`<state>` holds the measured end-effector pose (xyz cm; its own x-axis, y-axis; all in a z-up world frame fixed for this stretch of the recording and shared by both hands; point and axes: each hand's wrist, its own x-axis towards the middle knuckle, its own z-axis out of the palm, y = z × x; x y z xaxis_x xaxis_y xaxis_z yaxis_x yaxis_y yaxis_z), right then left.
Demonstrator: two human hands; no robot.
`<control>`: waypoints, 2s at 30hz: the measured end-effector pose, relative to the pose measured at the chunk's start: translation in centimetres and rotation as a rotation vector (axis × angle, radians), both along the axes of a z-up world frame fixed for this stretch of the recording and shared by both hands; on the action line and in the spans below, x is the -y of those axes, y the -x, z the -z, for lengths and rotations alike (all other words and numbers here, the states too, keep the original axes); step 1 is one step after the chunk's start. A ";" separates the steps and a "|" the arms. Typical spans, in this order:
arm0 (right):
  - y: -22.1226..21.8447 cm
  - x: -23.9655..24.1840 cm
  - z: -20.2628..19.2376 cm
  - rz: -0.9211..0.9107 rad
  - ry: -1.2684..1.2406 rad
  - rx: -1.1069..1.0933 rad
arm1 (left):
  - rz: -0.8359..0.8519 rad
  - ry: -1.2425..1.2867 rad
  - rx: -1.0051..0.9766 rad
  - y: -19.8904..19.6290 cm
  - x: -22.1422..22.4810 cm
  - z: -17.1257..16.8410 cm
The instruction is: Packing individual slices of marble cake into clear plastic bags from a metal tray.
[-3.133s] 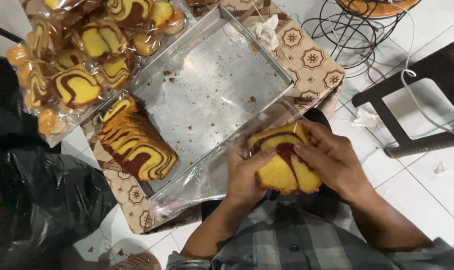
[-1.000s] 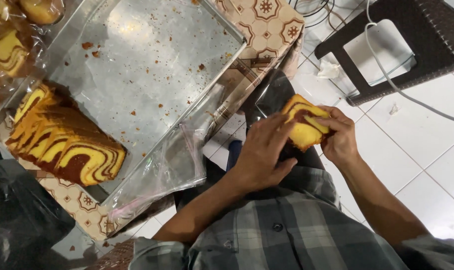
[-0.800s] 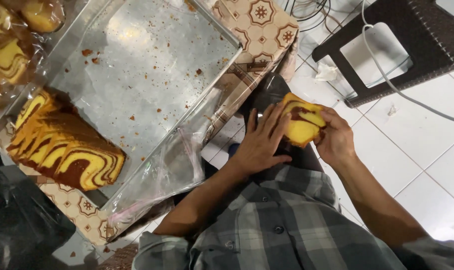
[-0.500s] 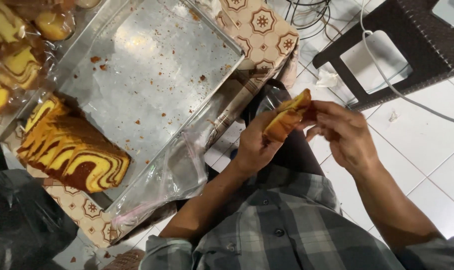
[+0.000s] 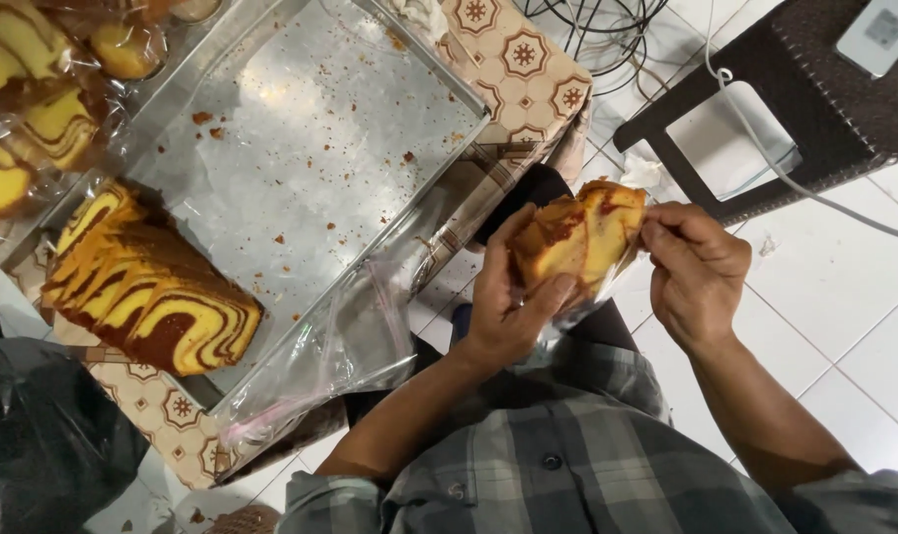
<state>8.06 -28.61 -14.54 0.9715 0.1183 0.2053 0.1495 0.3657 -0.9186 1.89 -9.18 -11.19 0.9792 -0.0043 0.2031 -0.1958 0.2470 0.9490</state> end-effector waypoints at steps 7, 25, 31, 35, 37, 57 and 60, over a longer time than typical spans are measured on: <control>0.8 -1.3 -2.6 0.148 -0.041 0.014 | -0.193 -0.302 0.375 0.0 0.2 -4.0; 0.9 -0.3 -8.4 0.035 -0.033 0.315 | 0.028 -0.049 0.272 2.9 -0.8 -9.8; 0.4 -2.2 -9.3 -0.050 -0.073 0.228 | -0.212 -0.055 0.281 3.0 0.1 -9.3; -2.0 -5.4 -6.1 0.108 0.109 -0.146 | -0.647 -0.227 0.515 0.5 1.9 -8.2; -1.5 -4.9 -2.2 -0.054 -0.055 -0.408 | -0.691 -0.435 0.521 -0.4 3.1 -5.4; -1.2 4.8 10.4 -0.480 -0.373 -0.845 | 0.184 -0.358 0.225 -0.1 6.0 13.5; 0.7 9.1 12.3 -0.271 -0.032 -0.725 | -0.046 -0.540 0.194 3.0 0.8 7.4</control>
